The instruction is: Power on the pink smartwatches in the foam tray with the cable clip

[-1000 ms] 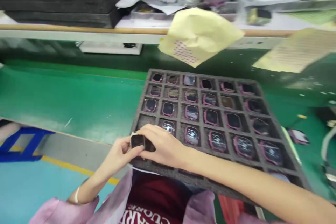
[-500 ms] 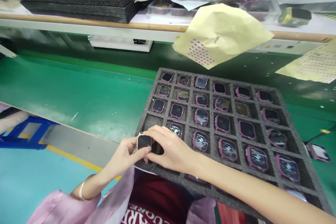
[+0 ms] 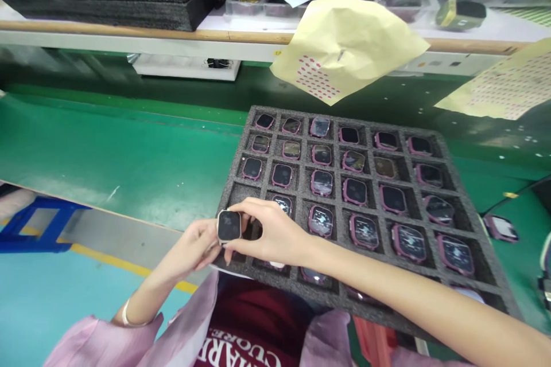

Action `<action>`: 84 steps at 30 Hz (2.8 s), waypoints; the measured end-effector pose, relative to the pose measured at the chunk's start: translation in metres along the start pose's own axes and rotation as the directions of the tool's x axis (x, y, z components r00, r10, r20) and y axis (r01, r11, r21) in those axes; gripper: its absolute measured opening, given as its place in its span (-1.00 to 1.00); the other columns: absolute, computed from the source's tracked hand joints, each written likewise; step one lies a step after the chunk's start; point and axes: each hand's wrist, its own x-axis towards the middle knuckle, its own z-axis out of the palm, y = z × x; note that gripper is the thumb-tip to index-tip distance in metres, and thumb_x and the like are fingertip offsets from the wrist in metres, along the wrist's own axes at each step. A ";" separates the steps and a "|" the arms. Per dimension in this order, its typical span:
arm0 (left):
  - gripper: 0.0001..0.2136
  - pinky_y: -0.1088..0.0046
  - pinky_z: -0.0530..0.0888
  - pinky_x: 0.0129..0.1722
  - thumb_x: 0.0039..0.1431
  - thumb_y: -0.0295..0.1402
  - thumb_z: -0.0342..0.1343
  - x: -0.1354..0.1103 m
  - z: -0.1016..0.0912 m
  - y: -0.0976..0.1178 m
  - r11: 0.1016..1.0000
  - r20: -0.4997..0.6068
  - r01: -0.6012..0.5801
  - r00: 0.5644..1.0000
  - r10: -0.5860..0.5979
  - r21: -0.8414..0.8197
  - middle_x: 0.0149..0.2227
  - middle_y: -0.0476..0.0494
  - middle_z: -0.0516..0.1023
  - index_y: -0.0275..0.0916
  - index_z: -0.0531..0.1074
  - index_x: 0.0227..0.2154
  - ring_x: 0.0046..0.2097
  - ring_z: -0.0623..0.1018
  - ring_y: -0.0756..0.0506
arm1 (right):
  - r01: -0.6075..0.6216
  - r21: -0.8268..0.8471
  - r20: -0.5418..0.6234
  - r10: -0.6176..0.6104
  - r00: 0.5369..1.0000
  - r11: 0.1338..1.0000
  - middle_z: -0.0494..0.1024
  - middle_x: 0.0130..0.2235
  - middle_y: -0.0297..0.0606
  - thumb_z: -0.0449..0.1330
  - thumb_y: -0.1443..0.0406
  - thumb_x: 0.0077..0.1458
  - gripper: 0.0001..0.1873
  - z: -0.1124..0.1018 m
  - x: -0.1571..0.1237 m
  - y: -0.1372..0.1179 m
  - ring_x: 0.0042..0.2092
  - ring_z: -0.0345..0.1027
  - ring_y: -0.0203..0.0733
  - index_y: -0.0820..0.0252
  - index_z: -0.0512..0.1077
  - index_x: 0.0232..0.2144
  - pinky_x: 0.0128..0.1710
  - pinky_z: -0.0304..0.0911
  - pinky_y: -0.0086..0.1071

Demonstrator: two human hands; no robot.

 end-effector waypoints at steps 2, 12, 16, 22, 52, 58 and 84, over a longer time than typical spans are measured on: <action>-0.37 0.54 -0.10 -0.75 0.20 0.16 -0.24 0.001 -0.004 0.001 0.998 0.057 0.029 0.998 -0.026 -0.050 -0.75 0.01 0.30 -0.35 0.41 -0.51 -0.78 0.05 0.13 | -0.023 0.021 0.034 0.022 0.999 1.000 0.48 -0.35 -0.33 0.37 0.44 -0.06 -0.63 -0.004 0.003 -0.003 -0.38 0.34 -0.27 0.29 0.43 -0.15 -0.32 0.25 -0.45; -0.56 0.56 -0.08 -0.72 0.12 0.04 0.06 -0.001 0.002 0.010 0.997 -0.004 0.076 0.997 -0.076 -0.012 -0.79 0.17 0.13 -0.29 0.32 -0.54 -0.75 -0.01 0.14 | 0.033 -0.093 0.087 -0.025 0.996 0.995 0.46 -0.26 -0.24 0.38 0.44 -0.07 -0.57 -0.002 0.001 0.002 -0.26 0.36 -0.17 0.27 0.40 -0.12 -0.26 0.27 -0.38; -0.59 0.58 -0.11 -0.72 0.06 0.01 0.15 -0.001 0.006 0.011 0.994 -0.067 0.102 0.992 -0.105 -0.047 -0.76 0.21 0.06 -0.25 0.25 -0.57 -0.73 -0.03 0.15 | 0.083 -0.105 -0.006 -0.084 0.996 0.991 0.47 -0.22 -0.14 0.38 0.34 -0.02 -0.57 0.005 -0.003 0.007 -0.21 0.38 -0.09 0.31 0.38 -0.09 -0.21 0.30 -0.31; -0.39 0.52 -0.09 -0.71 0.15 0.18 -0.15 -0.002 0.000 0.012 0.999 -0.022 0.043 0.999 -0.043 -0.009 -0.80 0.15 0.05 -0.33 0.37 -0.60 -0.75 -0.03 0.14 | -0.083 0.144 -0.026 0.087 0.996 0.986 0.53 -0.33 -0.29 0.32 0.24 0.07 -0.69 -0.006 0.004 -0.004 -0.33 0.42 -0.20 0.23 0.42 -0.15 -0.27 0.34 -0.39; -0.63 0.50 0.37 -0.34 -0.07 -0.15 0.31 -0.005 0.008 0.018 0.991 -0.053 -0.003 0.999 -0.004 -0.131 -0.43 -0.09 0.47 -0.35 0.47 -0.31 -0.41 0.40 0.00 | -0.242 0.781 0.115 0.249 0.962 0.575 0.50 -0.26 -0.06 0.24 0.07 0.10 -0.59 -0.022 0.008 0.005 -0.40 0.30 -0.22 0.36 0.47 -0.23 -0.40 0.24 -0.36; -0.73 0.55 0.29 -0.39 -0.02 -0.30 0.30 -0.006 0.004 0.012 0.993 -0.063 0.051 0.996 -0.058 -0.109 -0.41 -0.05 0.43 -0.33 0.47 -0.27 -0.42 0.34 0.04 | -0.282 0.867 0.189 0.251 0.949 0.412 0.50 -0.27 -0.01 0.28 0.05 0.03 -0.55 -0.023 0.004 0.005 -0.42 0.27 -0.22 0.37 0.46 -0.24 -0.45 0.22 -0.36; -0.74 0.56 0.31 -0.48 0.07 -0.21 0.22 -0.003 0.005 0.010 0.996 -0.070 -0.010 0.998 0.004 -0.087 -0.44 -0.03 0.44 -0.32 0.41 -0.31 -0.46 0.37 0.05 | 0.175 -0.654 0.106 -0.141 0.984 0.736 0.38 -0.37 -0.14 0.14 0.08 0.22 -0.50 -0.002 -0.003 -0.003 -0.41 0.32 -0.05 0.36 0.35 0.04 -0.38 0.31 -0.23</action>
